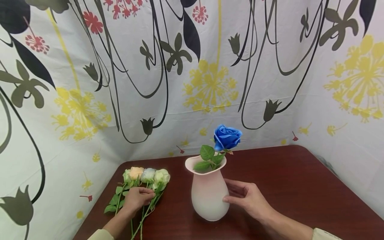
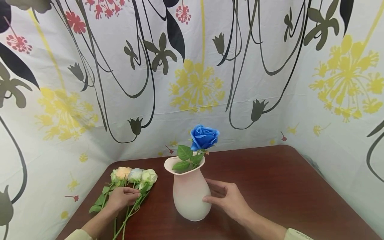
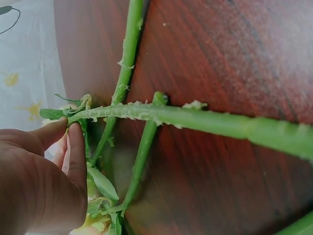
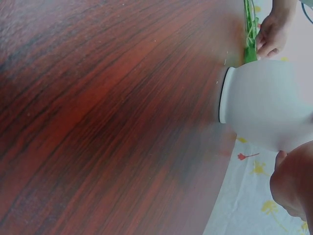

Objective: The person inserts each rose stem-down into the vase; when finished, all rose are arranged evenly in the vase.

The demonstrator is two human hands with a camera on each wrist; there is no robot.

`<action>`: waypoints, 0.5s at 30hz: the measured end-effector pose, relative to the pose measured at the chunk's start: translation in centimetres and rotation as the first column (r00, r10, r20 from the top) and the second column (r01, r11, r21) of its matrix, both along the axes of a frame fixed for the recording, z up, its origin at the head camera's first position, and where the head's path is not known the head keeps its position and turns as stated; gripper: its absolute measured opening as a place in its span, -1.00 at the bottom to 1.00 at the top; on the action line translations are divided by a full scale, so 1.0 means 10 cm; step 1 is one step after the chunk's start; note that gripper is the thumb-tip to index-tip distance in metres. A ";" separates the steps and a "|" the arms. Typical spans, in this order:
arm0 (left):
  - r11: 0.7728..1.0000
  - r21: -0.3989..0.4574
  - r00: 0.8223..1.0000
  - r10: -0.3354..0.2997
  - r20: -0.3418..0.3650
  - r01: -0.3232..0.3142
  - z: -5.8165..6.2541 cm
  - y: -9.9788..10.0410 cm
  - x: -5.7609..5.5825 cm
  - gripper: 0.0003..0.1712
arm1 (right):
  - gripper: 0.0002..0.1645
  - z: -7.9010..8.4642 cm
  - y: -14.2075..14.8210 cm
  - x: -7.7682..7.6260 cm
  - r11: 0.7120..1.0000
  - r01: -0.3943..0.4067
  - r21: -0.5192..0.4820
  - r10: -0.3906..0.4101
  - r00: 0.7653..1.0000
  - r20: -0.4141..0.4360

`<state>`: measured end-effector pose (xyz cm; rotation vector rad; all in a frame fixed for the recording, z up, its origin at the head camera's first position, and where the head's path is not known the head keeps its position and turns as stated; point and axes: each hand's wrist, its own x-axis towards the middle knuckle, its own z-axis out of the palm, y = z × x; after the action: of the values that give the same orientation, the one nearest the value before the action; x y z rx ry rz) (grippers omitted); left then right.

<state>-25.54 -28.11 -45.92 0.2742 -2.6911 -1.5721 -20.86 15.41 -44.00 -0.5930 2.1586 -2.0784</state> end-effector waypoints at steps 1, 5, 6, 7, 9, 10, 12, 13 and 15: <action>1.000 0.003 1.000 0.002 0.001 -0.002 0.01 0.00 0.00 -0.86 | -0.20 0.00 0.00 0.00 1.000 0.001 0.002 -0.001 1.000 -0.002; 1.000 0.016 1.000 0.002 -0.012 -0.002 0.06 0.00 0.01 -0.86 | -0.19 0.01 0.00 0.00 1.000 0.003 0.006 -0.003 1.000 -0.005; 1.000 0.022 1.000 0.002 -0.015 -0.002 0.08 -0.01 0.01 -0.86 | -0.20 0.01 0.00 0.00 1.000 0.003 0.005 -0.003 1.000 -0.006; 1.000 0.030 1.000 0.002 -0.019 -0.002 0.10 -0.01 0.01 -0.85 | -0.20 0.00 0.00 0.00 1.000 0.002 0.005 -0.002 1.000 -0.008; 0.999 0.046 1.000 -0.001 -0.025 0.002 0.14 -0.02 0.02 -0.83 | -0.20 0.00 0.00 0.00 1.000 -0.001 0.002 0.001 1.000 -0.010; 0.999 0.052 1.000 0.003 -0.024 -0.002 0.16 -0.02 0.02 -0.83 | -0.20 0.00 0.00 0.01 1.000 0.000 0.003 0.000 1.000 -0.011; 0.998 0.068 1.000 0.007 -0.024 -0.005 0.21 -0.03 0.03 -0.82 | -0.21 0.00 0.00 0.01 1.000 -0.002 0.001 0.002 1.000 -0.014; 0.997 0.080 1.000 0.007 -0.027 -0.005 0.23 -0.03 0.03 -0.81 | -0.21 0.00 0.00 0.01 1.000 -0.002 0.001 0.002 1.000 -0.016; 0.995 0.101 0.999 0.006 -0.034 -0.003 0.28 -0.03 0.04 -0.79 | -0.21 0.00 0.00 0.01 1.000 -0.002 0.000 0.002 1.000 -0.015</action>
<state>-25.12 -28.40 -43.13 0.2521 -2.5884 -1.6979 -20.80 15.36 -44.02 -0.6124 2.1648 -2.0800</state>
